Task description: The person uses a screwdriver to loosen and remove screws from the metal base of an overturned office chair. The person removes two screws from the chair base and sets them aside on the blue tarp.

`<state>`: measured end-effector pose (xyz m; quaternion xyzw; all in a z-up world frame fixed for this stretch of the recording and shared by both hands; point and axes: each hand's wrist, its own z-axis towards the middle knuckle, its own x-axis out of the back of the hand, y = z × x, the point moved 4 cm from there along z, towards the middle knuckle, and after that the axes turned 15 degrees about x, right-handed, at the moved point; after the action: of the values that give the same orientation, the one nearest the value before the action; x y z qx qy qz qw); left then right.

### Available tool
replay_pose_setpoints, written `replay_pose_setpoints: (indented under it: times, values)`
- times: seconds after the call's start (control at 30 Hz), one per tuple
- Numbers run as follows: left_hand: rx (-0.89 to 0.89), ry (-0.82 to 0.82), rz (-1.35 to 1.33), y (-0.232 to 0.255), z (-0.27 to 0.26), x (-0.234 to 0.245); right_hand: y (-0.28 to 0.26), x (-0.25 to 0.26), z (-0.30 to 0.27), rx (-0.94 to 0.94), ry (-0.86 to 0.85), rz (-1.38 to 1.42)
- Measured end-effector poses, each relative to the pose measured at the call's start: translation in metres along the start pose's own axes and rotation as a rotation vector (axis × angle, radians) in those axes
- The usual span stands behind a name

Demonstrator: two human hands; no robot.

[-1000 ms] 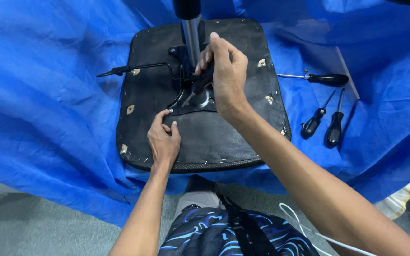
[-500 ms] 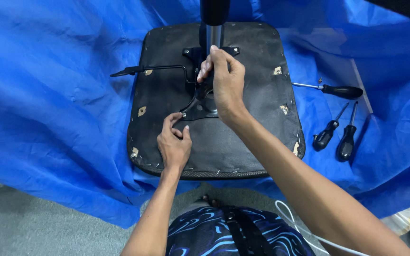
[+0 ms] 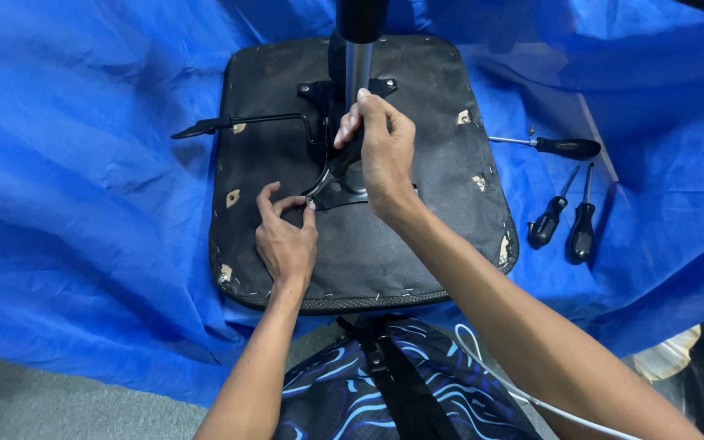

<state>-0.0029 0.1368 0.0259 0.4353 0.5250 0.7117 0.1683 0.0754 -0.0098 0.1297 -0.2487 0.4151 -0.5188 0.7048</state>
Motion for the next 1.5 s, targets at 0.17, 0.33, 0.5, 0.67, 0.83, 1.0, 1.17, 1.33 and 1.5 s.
replay_pose_setpoints:
  times: [0.17,0.33,0.5,0.67,0.83,1.0,1.17,1.33,1.5]
  values:
    - [-0.015,0.026,0.053,0.004,0.001,-0.001,-0.005,0.001,-0.001,0.025,0.015,0.032]
    - [-0.003,0.014,0.049,0.001,-0.001,-0.002,-0.008,-0.002,-0.003,0.027,0.003,0.0]
    - [-0.058,0.046,0.055,0.001,-0.002,0.0,-0.009,-0.004,0.0,0.01,0.013,0.006]
    - [-0.04,0.017,0.044,0.0,-0.001,-0.001,-0.004,-0.006,0.001,0.007,-0.007,-0.015]
    - [-0.052,0.043,0.009,0.005,-0.003,0.001,-0.003,-0.009,0.007,0.008,-0.078,-0.065]
    - [0.018,0.04,0.015,0.005,-0.001,0.003,-0.003,-0.017,0.023,0.086,-0.112,-0.165]
    - [-0.001,0.033,-0.015,0.005,-0.002,0.002,0.01,-0.029,0.032,0.045,-0.177,-0.206]
    - [0.019,0.002,-0.011,0.004,-0.002,0.001,0.021,-0.037,0.039,-0.006,-0.3,-0.09]
    - [-0.004,0.03,0.02,0.01,-0.004,0.003,0.008,-0.032,0.04,-0.085,-0.506,0.01]
